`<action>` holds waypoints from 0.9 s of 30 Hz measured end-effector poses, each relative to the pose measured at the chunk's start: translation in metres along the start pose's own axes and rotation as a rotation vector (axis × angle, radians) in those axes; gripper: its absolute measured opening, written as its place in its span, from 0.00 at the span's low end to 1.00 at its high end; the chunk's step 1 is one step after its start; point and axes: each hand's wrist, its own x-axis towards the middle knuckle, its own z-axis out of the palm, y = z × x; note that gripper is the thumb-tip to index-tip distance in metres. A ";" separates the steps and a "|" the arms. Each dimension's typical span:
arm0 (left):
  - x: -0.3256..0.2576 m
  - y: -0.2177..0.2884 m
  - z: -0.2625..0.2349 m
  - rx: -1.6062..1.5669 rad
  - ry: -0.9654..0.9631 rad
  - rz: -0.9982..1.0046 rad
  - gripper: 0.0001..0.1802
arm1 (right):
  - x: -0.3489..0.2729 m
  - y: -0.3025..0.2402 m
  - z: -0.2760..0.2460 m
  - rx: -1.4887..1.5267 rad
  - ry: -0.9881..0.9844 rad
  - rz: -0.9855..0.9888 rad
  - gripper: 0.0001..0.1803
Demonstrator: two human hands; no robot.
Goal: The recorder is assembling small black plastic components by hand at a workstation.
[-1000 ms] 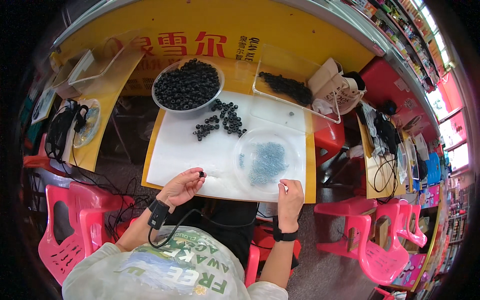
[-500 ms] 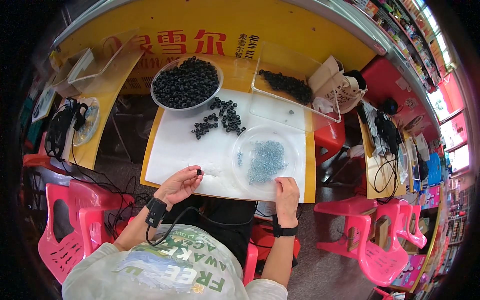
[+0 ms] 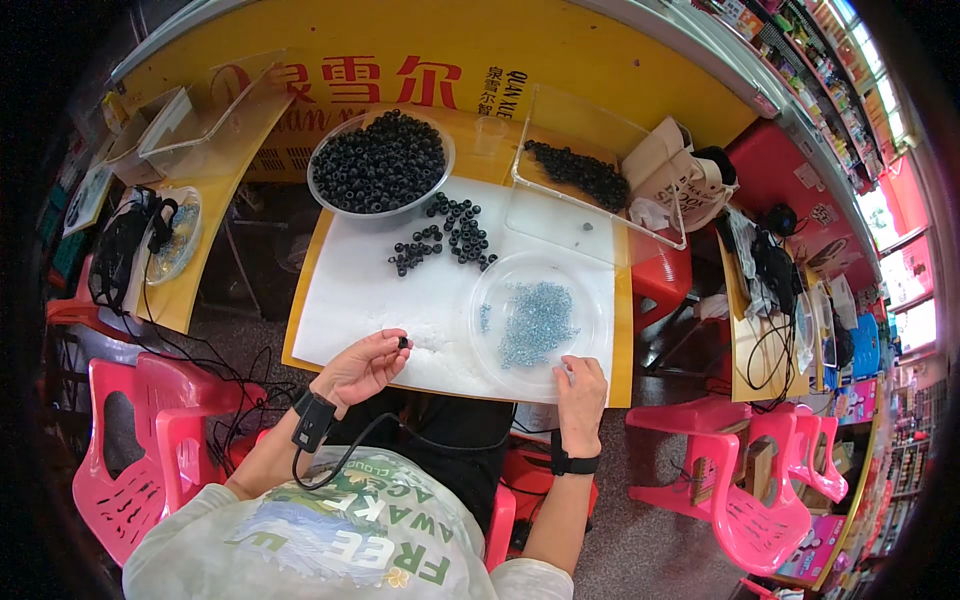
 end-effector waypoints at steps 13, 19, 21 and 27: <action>0.001 -0.001 -0.003 0.001 -0.039 -0.007 0.10 | 0.001 -0.015 -0.008 0.308 0.055 0.234 0.08; 0.001 -0.001 -0.002 -0.011 -0.041 -0.017 0.10 | 0.003 -0.027 -0.019 0.430 0.115 0.283 0.09; 0.002 -0.003 0.003 -0.018 -0.070 -0.021 0.10 | 0.002 -0.020 -0.015 0.483 0.163 0.218 0.10; 0.006 0.000 0.023 0.027 -0.173 -0.062 0.09 | 0.000 -0.096 0.007 1.384 -0.095 0.334 0.10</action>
